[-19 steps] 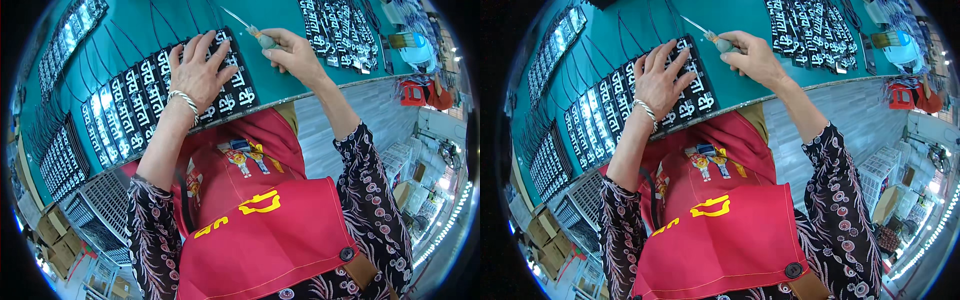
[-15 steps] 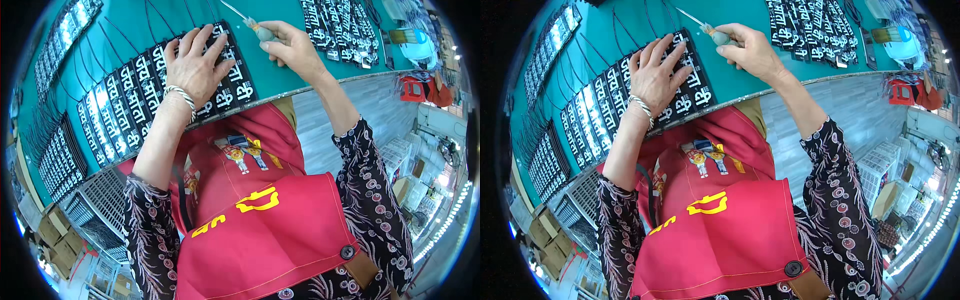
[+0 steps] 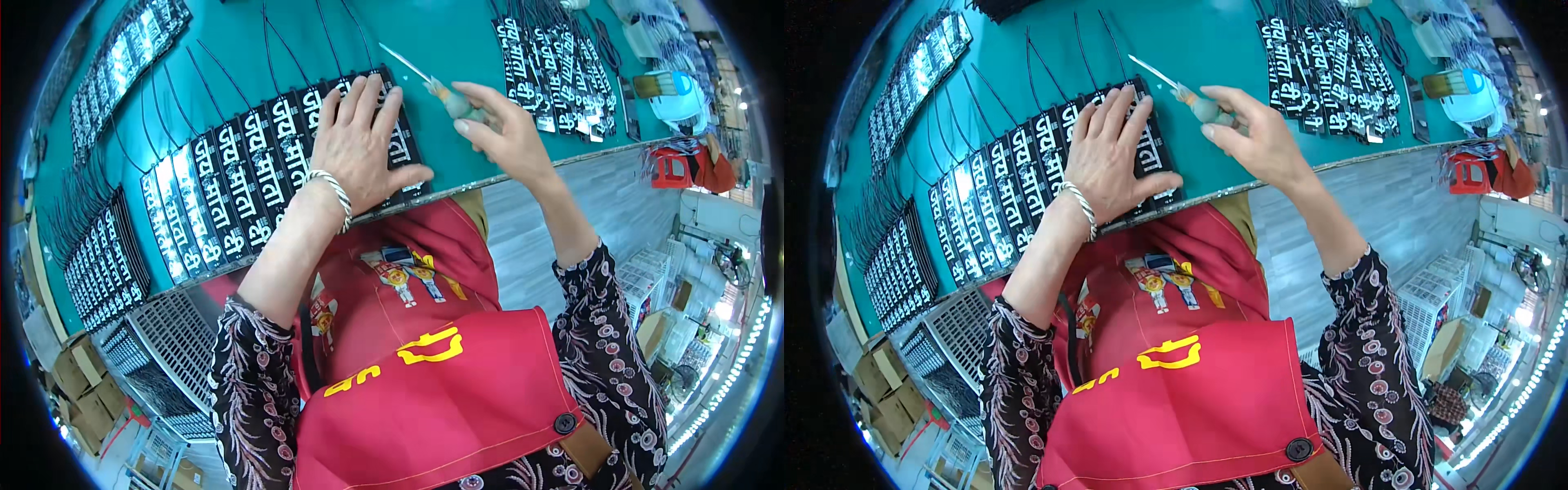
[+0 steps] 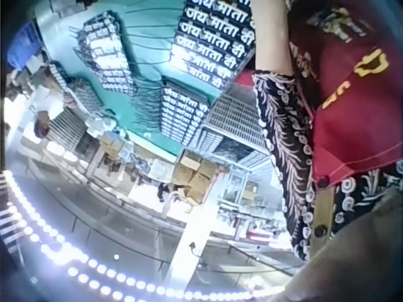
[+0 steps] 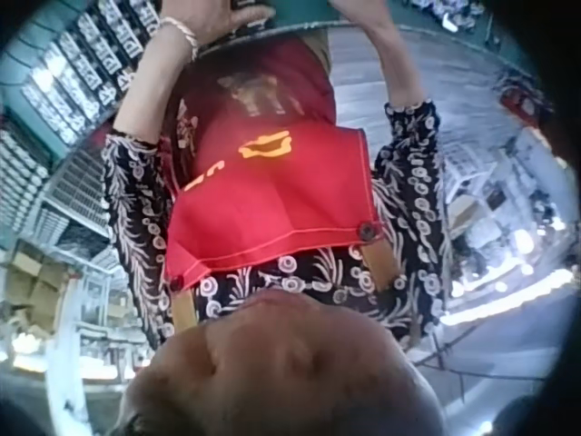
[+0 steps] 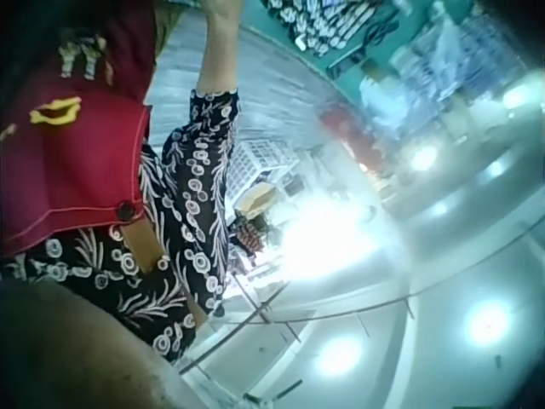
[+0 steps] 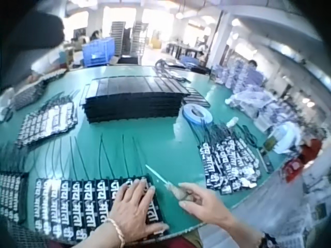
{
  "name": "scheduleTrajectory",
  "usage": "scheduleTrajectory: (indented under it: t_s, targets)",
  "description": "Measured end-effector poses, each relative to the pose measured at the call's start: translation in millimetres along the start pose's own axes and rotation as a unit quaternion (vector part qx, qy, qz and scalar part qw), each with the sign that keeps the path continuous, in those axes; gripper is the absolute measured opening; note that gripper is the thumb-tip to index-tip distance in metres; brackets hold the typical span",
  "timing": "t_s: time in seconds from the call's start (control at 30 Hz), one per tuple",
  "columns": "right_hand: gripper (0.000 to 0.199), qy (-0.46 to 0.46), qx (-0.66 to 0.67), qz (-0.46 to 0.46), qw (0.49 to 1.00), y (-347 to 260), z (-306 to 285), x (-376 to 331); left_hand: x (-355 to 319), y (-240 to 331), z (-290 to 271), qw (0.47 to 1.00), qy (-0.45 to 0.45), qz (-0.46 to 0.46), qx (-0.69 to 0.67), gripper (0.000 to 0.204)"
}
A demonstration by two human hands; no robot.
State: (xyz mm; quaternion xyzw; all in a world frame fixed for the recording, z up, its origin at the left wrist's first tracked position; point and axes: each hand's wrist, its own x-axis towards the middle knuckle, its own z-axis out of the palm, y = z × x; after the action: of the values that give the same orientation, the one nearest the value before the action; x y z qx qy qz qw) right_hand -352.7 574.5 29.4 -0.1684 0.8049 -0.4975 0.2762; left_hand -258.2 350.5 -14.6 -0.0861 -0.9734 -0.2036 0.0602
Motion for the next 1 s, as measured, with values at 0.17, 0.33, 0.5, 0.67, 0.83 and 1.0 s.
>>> scheduleTrajectory:
  t_s: [0.17,0.33,0.5,0.67,0.83,1.0]
  targets:
    - [0.047,0.012,-0.112,-0.074,0.991,-8.7,-6.9,-7.5,-0.7,-2.9,-4.4,0.999,-0.035,-0.013,0.019,0.103]
    - [0.042,-0.007,-0.206,-0.119,0.971,-24.8,-8.0,-5.2,3.5,-3.4,-17.5,0.999,-0.046,-0.028,0.007,0.102]
    - [0.041,0.000,-0.323,-0.190,0.927,-41.0,-0.6,-3.7,-4.6,-11.4,-9.9,0.997,0.030,-0.033,-0.061,0.091]
    - [0.042,-0.007,-0.383,-0.216,0.898,-53.5,3.8,-3.6,-5.1,-10.3,-10.9,0.995,0.063,-0.057,-0.055,0.079]
    - [0.042,-0.016,-0.428,-0.235,0.873,-62.7,4.2,-1.1,-1.6,-9.8,-8.9,0.995,0.086,-0.045,-0.006,0.073]
    - [0.040,-0.031,-0.443,-0.224,0.867,-74.4,6.4,7.3,-0.6,-13.5,-8.3,0.997,0.061,-0.055,-0.009,0.075]
